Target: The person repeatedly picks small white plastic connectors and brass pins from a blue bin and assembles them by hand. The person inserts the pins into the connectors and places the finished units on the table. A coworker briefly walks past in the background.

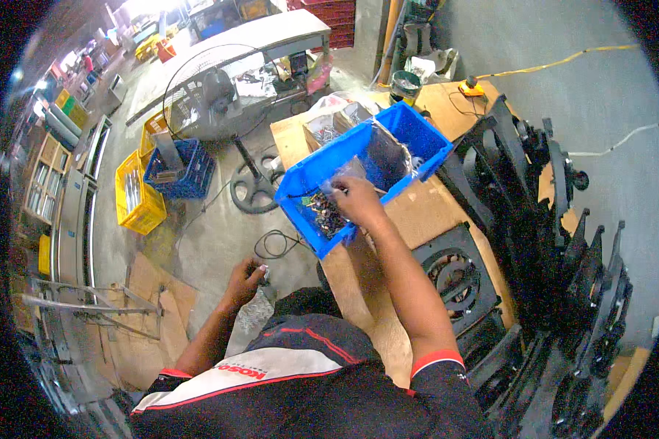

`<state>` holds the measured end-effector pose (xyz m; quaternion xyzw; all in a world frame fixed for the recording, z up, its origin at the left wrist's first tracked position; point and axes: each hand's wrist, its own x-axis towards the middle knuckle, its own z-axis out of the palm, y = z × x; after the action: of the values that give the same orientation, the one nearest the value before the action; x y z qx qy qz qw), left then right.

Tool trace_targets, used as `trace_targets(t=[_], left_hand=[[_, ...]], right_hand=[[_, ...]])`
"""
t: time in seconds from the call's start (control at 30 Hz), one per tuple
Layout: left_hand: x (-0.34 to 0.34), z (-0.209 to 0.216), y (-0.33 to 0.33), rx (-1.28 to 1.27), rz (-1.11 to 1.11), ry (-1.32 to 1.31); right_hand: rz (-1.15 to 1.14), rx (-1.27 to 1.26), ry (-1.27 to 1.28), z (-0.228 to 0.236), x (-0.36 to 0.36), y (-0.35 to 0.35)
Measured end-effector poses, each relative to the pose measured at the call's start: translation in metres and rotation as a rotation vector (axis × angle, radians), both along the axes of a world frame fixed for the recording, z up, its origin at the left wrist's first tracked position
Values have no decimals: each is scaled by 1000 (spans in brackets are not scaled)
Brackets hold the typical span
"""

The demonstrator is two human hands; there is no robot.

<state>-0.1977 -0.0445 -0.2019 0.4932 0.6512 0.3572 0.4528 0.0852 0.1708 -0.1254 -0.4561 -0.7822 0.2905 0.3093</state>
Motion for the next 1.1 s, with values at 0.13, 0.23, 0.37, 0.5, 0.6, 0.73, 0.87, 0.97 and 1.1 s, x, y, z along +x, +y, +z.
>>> trace_targets(t=[0.13,0.23,0.37,0.5,0.6,0.73,0.87,0.97,1.1], left_hand=[[-13,-17,-25,-81,105,-10],[-30,-34,-41,-100,217,-7],[-33,-35,-43,-101,239,37],[-22,-27,-32,-128,179,53],[-22,-17,-16,-132,120,93],[-27,-25,-4,-52,90,68],[-18,-10,4,-29,72,29],[-14,-9,5,-32,53,49],[-17,-16,-2,-48,57,123]], right_hand=[[-48,-12,-117,-19,-4,22],[-98,-60,-389,7,-24,10],[-134,-63,-253,-10,-13,25],[-170,-26,-157,-15,-13,30],[-208,37,-97,-15,-14,31],[-270,34,-58,-15,-14,29],[-282,53,-38,-7,-17,25],[-306,81,62,-4,-17,23],[-376,65,79,-8,-16,26]])
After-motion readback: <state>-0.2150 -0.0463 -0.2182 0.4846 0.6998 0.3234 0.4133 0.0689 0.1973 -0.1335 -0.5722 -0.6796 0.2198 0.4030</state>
